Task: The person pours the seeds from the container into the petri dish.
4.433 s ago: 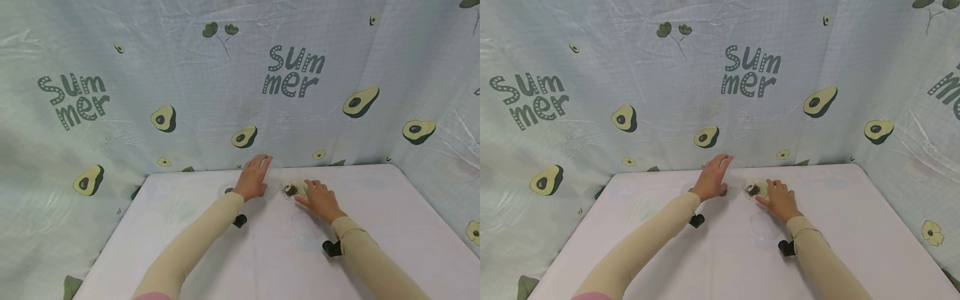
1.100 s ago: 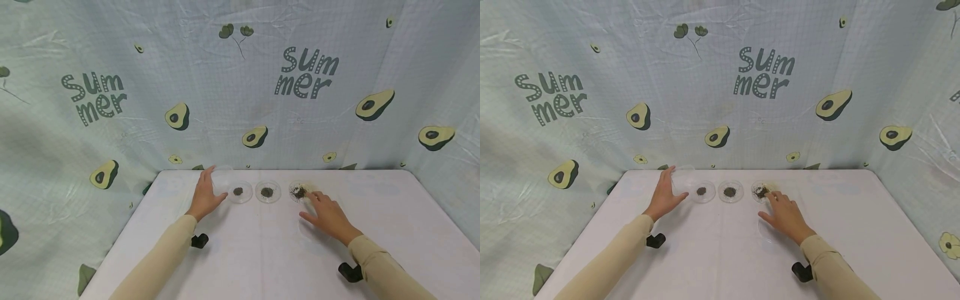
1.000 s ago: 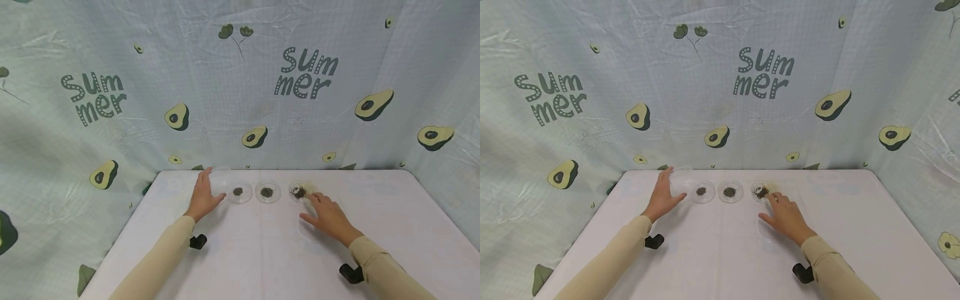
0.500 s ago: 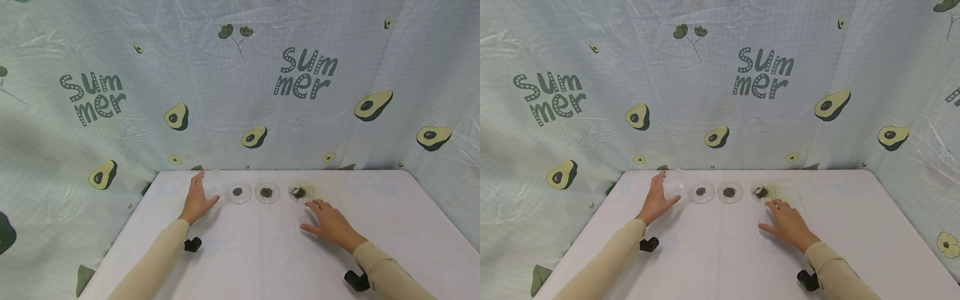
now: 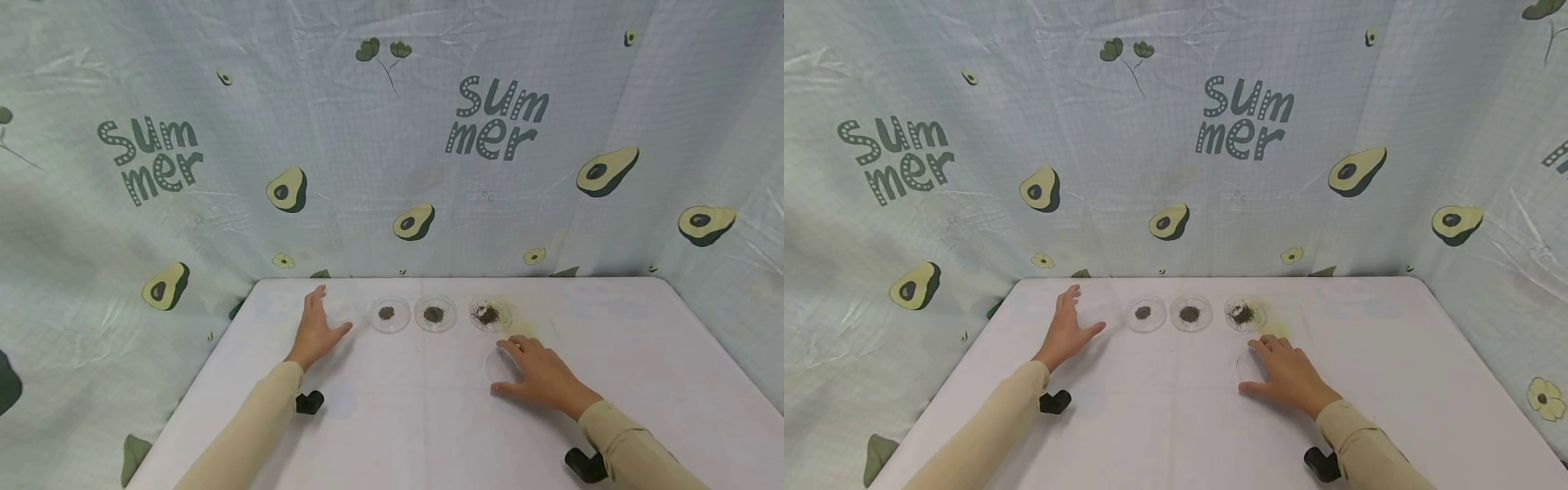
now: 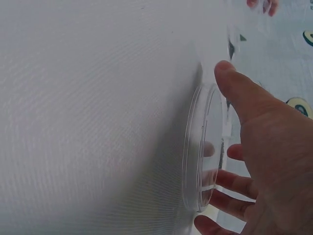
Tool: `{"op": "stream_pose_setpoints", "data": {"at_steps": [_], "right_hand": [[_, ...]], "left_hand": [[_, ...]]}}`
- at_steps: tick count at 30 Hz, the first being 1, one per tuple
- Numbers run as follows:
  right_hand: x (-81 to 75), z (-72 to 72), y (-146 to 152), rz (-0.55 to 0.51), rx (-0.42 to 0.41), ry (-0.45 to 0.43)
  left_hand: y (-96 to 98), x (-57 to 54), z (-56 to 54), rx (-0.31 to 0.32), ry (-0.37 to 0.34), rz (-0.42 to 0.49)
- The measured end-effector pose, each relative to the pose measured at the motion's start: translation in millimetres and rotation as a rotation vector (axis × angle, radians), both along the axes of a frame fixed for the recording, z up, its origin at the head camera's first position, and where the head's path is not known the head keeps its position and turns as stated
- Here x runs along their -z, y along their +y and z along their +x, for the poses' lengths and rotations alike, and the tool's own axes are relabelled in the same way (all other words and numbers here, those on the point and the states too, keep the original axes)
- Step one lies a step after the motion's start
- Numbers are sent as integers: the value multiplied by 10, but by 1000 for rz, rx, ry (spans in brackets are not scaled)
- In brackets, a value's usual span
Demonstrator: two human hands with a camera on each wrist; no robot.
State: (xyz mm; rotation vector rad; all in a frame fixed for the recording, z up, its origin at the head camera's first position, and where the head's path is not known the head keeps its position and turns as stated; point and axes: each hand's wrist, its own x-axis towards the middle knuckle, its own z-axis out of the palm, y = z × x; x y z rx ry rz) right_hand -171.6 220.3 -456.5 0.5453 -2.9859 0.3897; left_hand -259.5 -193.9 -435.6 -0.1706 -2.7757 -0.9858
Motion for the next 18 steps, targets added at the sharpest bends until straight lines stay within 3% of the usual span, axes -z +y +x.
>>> {"op": "stream_pose_setpoints", "data": {"at_steps": [10, 18], "right_hand": [[17, 29, 20, -24, -41, 2], [-7, 32, 3, -40, -29, 8]], "left_hand": [[-57, 42, 6, -6, -39, 37], [-80, 43, 6, -14, -84, 63]]}}
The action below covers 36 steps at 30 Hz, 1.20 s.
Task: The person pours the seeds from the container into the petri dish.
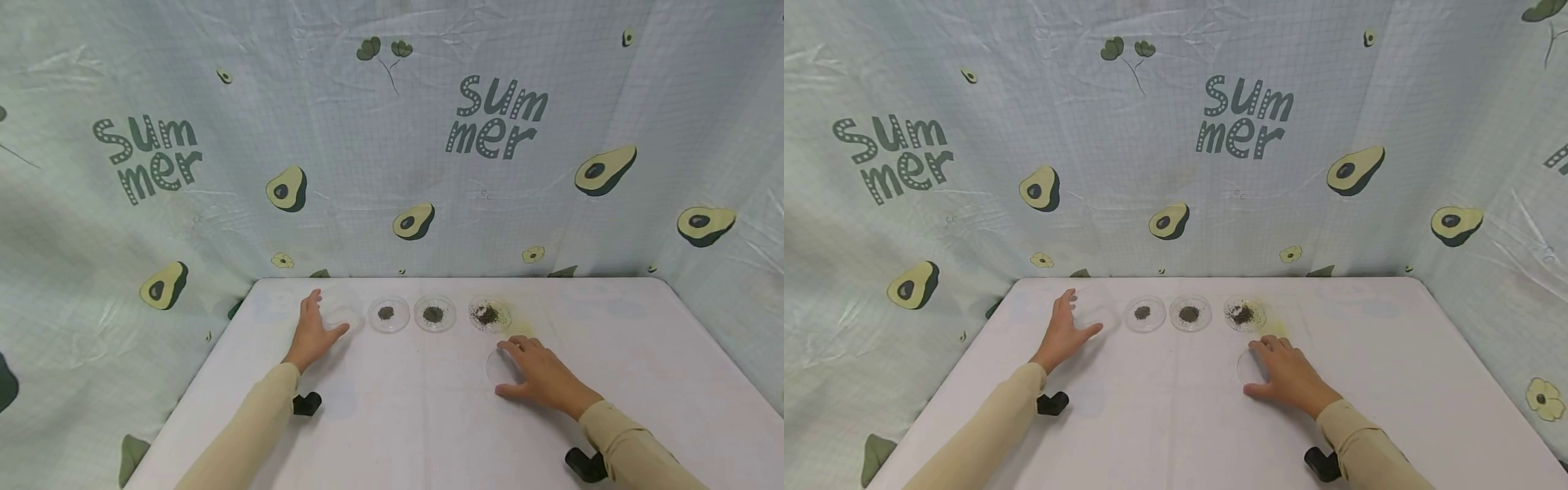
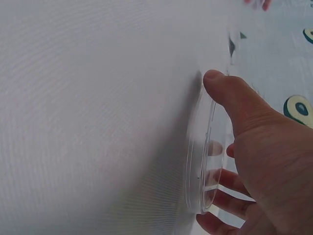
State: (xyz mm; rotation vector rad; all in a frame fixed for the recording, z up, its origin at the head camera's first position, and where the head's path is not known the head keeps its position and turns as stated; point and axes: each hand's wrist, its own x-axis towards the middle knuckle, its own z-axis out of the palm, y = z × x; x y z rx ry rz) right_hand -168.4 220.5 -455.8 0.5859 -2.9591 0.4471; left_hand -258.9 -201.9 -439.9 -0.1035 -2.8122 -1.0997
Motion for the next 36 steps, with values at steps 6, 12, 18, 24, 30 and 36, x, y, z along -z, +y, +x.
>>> {"op": "stream_pose_setpoints", "data": {"at_steps": [6, 12, 18, 24, 30, 36], "right_hand": [[-8, -36, 10, -11, 20, 23], [-4, -103, 46, -5, 7, 112], [-13, -169, 69, -12, 13, 151], [-32, -204, 79, -16, 17, 159], [-40, -248, 74, -23, 26, 165], [-52, -286, 78, -28, 28, 158]], "left_hand": [[-15, 7, -7, -7, -26, -1], [-33, 12, -12, -13, -57, -8], [-42, 21, -27, -16, -84, -33], [-52, 28, -32, -19, -107, -49], [-75, 39, -40, -7, -105, -63], [-88, 20, -50, 18, -49, -81]]}}
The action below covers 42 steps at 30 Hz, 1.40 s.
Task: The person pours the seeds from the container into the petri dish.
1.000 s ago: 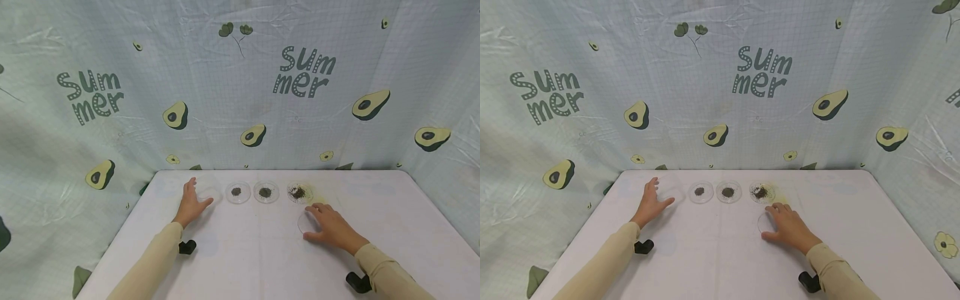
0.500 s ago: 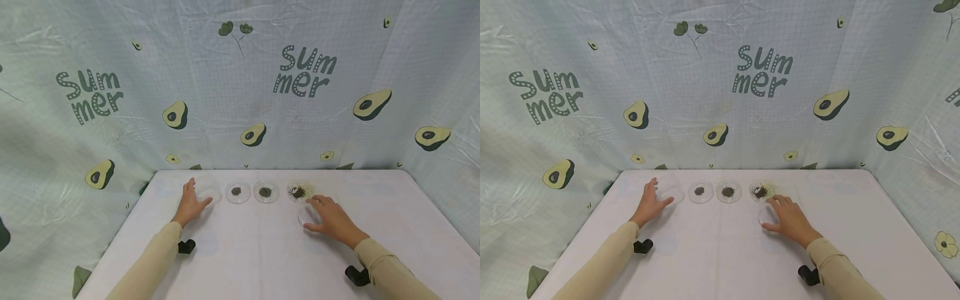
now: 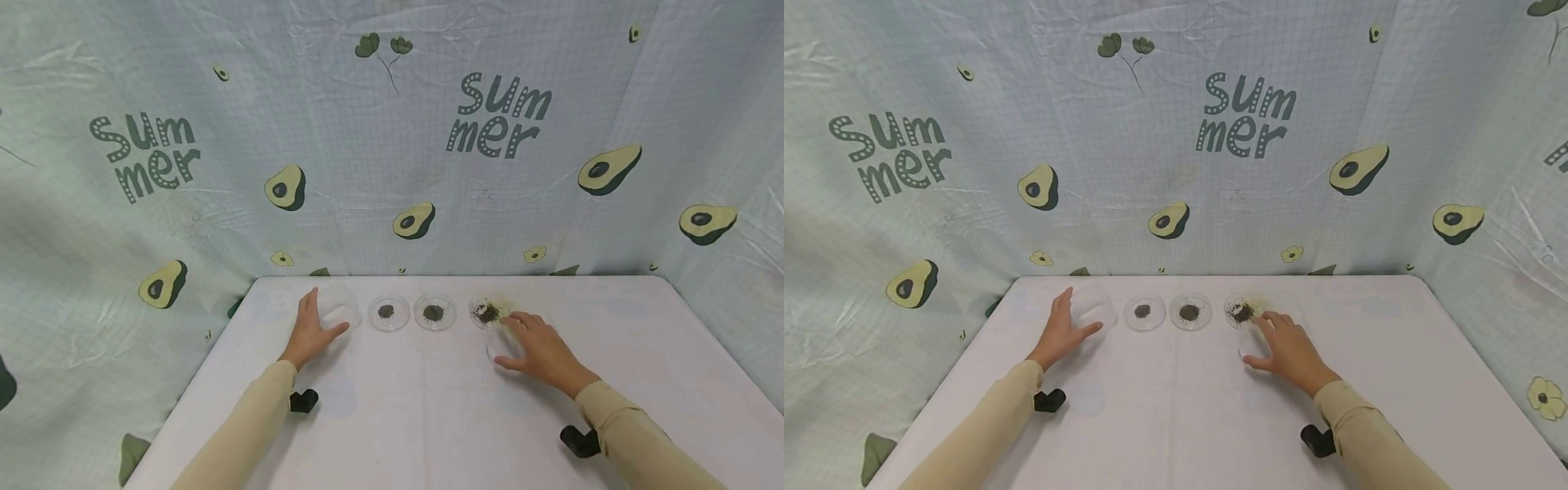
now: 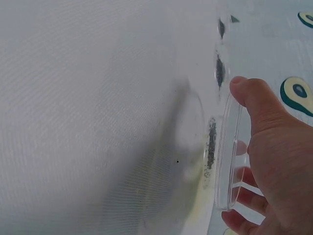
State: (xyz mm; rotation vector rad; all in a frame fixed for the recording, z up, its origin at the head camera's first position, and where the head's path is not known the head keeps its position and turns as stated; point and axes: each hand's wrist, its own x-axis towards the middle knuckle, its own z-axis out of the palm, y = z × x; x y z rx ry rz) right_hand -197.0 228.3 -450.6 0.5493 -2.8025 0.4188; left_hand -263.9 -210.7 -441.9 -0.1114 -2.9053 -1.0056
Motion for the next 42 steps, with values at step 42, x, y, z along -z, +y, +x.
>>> {"op": "stream_pose_setpoints", "data": {"at_steps": [42], "right_hand": [[-42, -147, -149, -64, 53, -18]], "left_hand": [[179, -76, -53, 68, 126, -110]]}}
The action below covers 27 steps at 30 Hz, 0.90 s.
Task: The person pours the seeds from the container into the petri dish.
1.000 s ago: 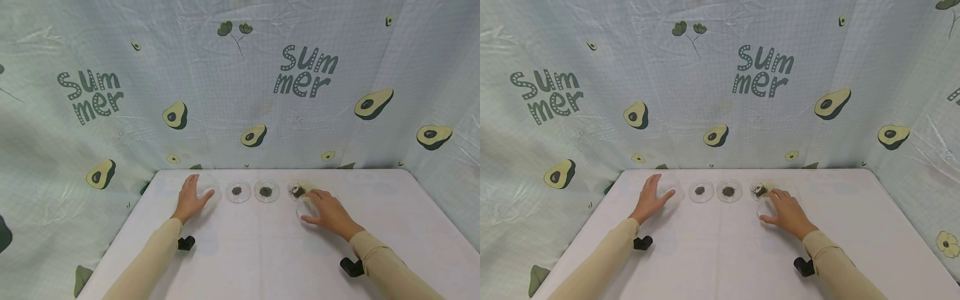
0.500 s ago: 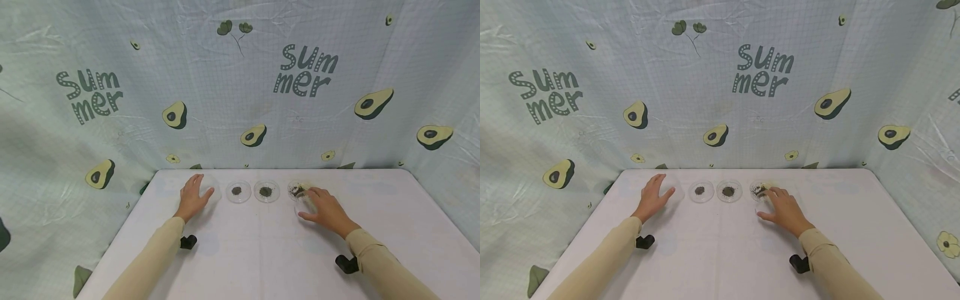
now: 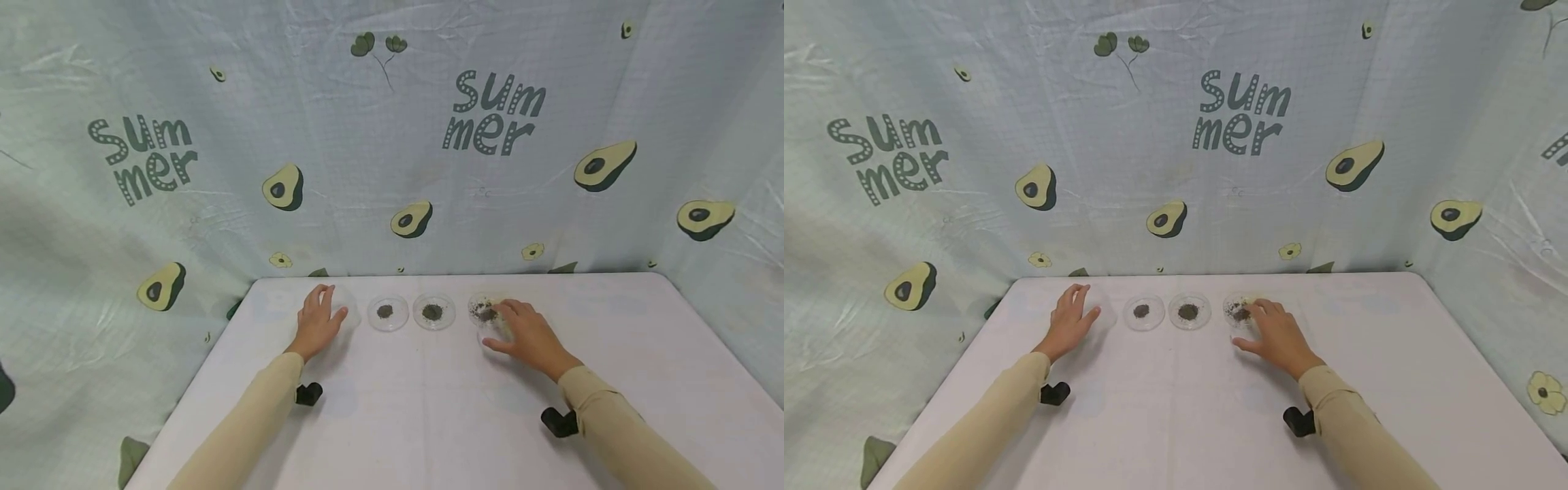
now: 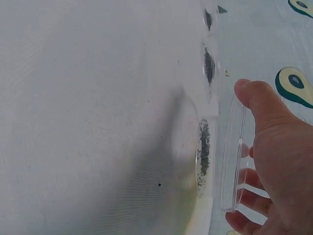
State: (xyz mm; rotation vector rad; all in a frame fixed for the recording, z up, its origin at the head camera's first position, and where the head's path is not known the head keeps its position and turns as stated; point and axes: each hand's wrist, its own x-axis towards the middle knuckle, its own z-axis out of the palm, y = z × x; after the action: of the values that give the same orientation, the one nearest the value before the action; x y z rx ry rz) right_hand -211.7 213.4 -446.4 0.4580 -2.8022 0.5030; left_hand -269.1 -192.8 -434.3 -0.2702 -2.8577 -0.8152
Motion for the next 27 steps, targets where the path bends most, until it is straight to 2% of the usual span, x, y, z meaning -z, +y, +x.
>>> {"op": "stream_pose_setpoints", "data": {"at_steps": [3, 8, 14, 21, 27], "right_hand": [[1, -25, -13, 2, 4, 2], [-11, -56, -16, -6, 15, -15], [-17, -81, -19, -24, 20, -35], [30, -89, -42, -29, 24, -37], [37, -117, -64, -11, 30, -26]], "left_hand": [[-12, 10, 13, 7, 35, -10], [-13, 33, 1, 14, 44, -26], [-11, 66, -13, 2, 64, -95], [-13, 54, 31, 5, 87, -91], [-31, 66, 26, 4, 88, -102]]}}
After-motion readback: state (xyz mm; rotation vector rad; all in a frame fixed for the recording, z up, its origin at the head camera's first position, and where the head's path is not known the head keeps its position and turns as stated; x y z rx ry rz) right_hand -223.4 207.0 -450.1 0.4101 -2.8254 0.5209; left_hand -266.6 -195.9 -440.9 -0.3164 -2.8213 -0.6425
